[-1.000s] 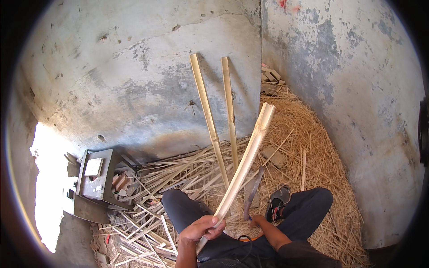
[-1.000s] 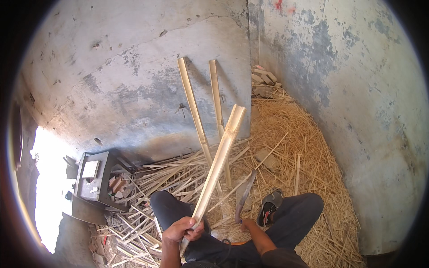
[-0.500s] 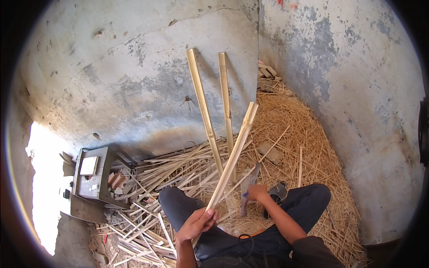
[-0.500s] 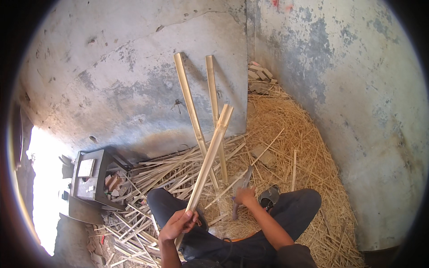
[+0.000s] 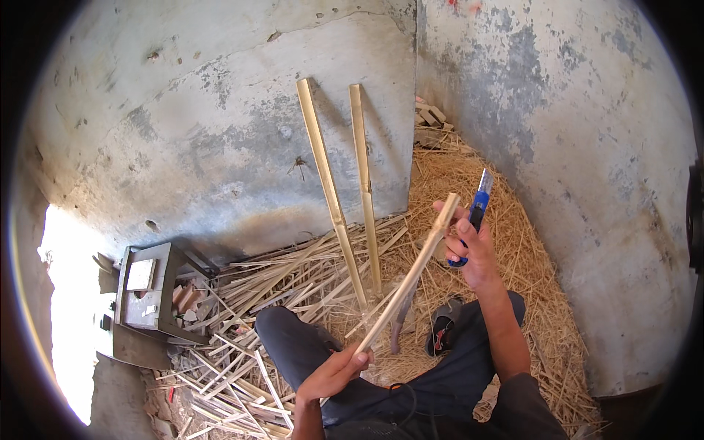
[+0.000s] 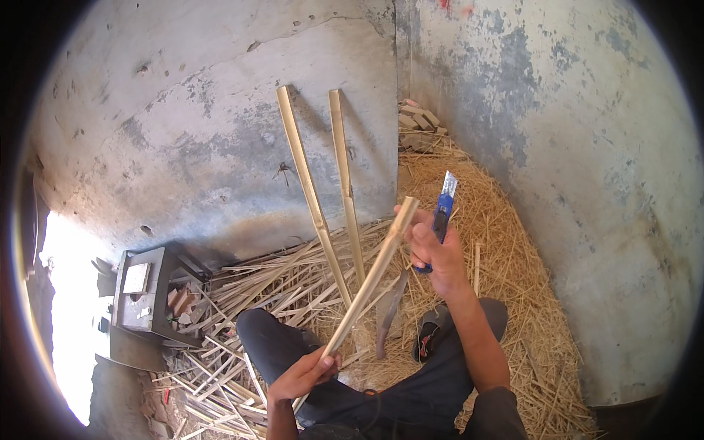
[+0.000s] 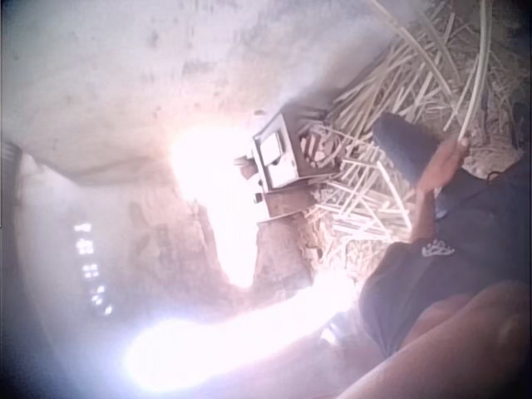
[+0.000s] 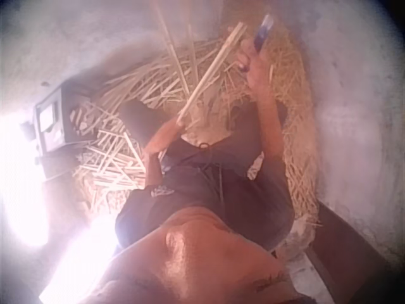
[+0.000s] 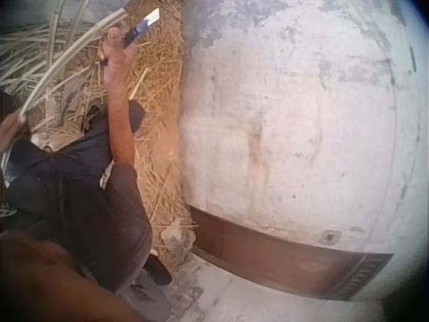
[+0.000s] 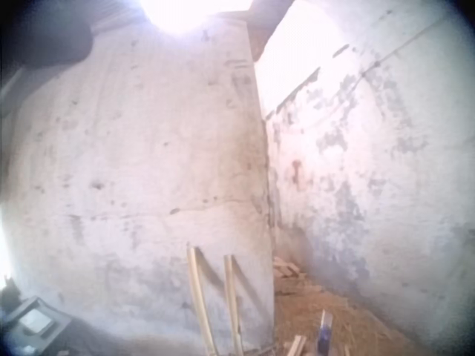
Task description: The person sits on a straw-covered floor and uses a knife to split a long bamboo pole into thin strips. They hold the bamboo with one hand and use the knife in the other to shave and separate the material, occasionally using a larger blade to assist in splitting the pole.
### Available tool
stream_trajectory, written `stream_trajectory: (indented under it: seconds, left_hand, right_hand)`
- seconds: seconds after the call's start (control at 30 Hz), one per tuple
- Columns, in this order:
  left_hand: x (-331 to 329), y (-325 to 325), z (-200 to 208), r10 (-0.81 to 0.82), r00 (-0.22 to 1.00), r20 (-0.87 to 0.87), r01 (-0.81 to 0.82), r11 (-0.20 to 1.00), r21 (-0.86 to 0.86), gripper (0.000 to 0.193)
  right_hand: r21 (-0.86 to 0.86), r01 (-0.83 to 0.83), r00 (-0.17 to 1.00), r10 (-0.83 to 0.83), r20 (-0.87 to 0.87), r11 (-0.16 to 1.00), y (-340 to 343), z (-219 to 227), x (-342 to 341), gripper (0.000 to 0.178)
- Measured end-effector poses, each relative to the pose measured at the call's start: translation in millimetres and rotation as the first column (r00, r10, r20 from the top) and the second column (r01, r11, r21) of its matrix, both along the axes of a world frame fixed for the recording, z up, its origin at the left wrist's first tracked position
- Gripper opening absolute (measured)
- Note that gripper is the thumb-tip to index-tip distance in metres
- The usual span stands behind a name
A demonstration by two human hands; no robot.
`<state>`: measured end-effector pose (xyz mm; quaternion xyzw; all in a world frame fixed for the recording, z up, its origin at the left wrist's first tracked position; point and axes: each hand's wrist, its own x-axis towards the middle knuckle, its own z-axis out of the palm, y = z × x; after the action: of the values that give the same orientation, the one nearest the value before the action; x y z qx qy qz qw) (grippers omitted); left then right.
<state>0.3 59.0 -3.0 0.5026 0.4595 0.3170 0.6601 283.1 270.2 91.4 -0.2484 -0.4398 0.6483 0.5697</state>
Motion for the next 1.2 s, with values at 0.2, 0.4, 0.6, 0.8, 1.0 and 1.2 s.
stream_trajectory:
  seconds: [0.2,0.4,0.6,0.8,1.0,1.2]
  left_hand:
    - [-6,9,-3,-0.120,0.992,0.034,0.114,0.984,0.135,0.055]
    - [5,61,20,-0.098,0.951,0.295,0.014,0.961,0.275,0.088]
    - [32,74,63,-0.206,0.923,0.325,0.208,0.978,0.030,0.063]
    - [51,55,80,0.047,0.997,0.056,-0.060,0.969,0.238,0.045]
    - [61,47,87,0.196,0.969,-0.148,-0.121,0.905,0.408,0.040]
    - [67,44,94,0.268,0.922,-0.280,-0.115,0.879,0.463,0.034]
  right_hand:
    - [0.049,0.044,0.998,-0.046,0.031,0.998,-4,2,-4,0.026]
    - [0.019,-0.053,0.996,0.052,0.073,0.998,-22,9,-12,0.025]
    - [0.119,0.091,0.981,-0.110,0.161,0.989,-38,9,-13,0.047]
    - [0.516,0.137,0.819,-0.389,0.421,0.845,-49,-7,33,0.065]
    - [0.759,-0.089,0.524,-0.618,0.586,0.645,-74,9,28,0.046]
    - [0.775,-0.152,0.460,-0.650,0.604,0.613,-76,8,24,0.037]
